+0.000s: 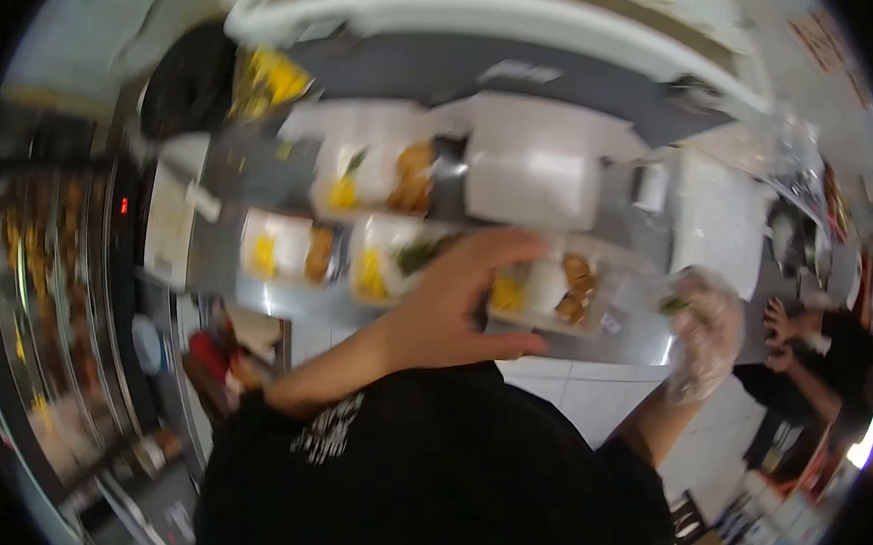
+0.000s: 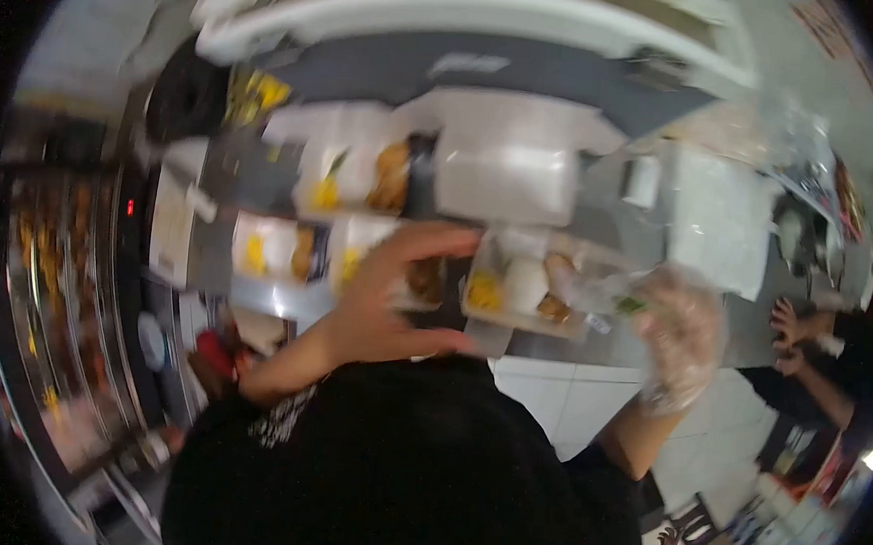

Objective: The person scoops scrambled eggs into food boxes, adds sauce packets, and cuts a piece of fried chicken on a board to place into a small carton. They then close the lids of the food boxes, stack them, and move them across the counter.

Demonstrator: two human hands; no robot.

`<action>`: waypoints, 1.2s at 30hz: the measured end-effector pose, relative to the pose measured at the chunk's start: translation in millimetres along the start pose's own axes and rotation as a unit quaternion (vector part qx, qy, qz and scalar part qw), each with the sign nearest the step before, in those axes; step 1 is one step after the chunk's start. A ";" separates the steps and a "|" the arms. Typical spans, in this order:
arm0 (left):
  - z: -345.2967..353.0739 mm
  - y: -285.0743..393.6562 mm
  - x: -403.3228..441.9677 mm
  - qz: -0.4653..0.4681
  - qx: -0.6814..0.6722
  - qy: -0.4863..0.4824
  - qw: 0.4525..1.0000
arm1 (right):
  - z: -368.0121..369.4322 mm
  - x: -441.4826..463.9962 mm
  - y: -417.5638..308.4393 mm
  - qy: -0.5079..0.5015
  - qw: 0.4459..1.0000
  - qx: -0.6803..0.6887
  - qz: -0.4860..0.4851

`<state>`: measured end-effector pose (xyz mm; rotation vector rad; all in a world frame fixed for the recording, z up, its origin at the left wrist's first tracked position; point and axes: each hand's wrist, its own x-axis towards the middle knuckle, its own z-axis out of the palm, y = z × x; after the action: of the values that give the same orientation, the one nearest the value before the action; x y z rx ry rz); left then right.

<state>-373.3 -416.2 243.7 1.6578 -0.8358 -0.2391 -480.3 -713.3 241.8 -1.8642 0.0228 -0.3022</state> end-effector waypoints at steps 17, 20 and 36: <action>-237.6 -137.5 -183.2 0.017 0.398 0.122 0.909 | 302.9 -77.3 -53.1 0.099 0.986 -0.096 0.094; -229.9 -172.1 -182.9 0.014 0.478 0.031 0.878 | 286.4 -85.9 -59.5 0.224 0.963 -0.131 0.073; -190.0 -181.9 -176.6 -0.001 0.478 0.053 0.877 | 151.2 -157.8 -30.5 0.437 0.887 -0.068 0.136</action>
<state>-320.6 -150.5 79.3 2.5586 -0.9302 0.3340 -603.9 -536.0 197.4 -1.6854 0.9331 -0.9367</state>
